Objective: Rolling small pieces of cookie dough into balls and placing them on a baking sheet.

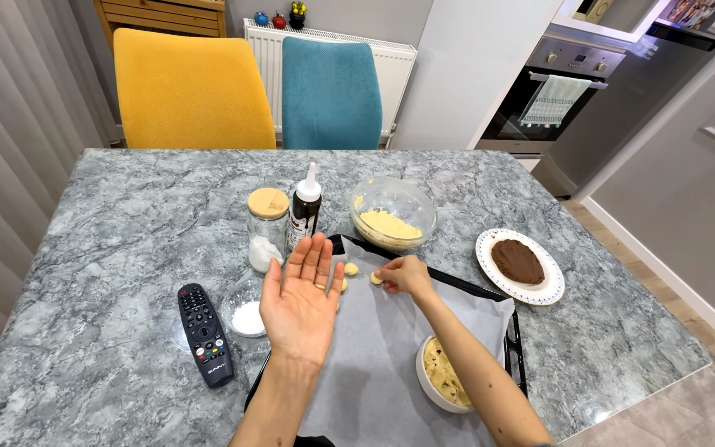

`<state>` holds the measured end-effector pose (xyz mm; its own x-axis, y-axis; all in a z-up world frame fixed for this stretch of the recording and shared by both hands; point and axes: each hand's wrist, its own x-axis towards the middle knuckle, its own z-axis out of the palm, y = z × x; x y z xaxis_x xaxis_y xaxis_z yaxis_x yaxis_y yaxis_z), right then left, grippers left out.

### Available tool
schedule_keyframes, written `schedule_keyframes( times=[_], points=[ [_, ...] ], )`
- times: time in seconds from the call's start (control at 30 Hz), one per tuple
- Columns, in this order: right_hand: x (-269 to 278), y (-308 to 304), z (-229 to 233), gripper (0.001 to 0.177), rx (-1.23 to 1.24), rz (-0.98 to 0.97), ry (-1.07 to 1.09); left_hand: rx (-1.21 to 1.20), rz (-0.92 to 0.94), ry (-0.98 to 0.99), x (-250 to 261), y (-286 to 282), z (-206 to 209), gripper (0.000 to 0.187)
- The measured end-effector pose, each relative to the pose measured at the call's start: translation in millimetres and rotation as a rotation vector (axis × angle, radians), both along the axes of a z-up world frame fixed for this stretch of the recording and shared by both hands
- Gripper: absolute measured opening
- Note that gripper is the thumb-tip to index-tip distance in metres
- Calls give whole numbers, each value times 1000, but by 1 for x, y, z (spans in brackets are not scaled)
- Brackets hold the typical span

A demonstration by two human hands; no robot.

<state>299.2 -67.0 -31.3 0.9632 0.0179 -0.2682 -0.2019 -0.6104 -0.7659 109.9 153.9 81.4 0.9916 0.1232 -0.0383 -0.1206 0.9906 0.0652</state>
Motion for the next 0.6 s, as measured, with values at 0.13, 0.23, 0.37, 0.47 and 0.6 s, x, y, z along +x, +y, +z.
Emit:
schedule_keyframes(
  times=[0.13,0.23,0.37,0.47,0.6],
  points=[
    [-6,-23,30,35,-79,6,-52,10,-6,4,0,0,1,48],
    [-45,-55,77,32,-79,65,-296,17,-16,21,1,-1,0,48],
    [-112,-102,111,28,-181,301,-342,26,-53,11,2,-11,-11,47],
    [-154,-130,103,29,-294,517,-340,72,-120,18,0,-36,-21,46],
    [-190,-131,89,48,-431,675,-373,162,-272,74,-11,-75,-36,46]
  ],
)
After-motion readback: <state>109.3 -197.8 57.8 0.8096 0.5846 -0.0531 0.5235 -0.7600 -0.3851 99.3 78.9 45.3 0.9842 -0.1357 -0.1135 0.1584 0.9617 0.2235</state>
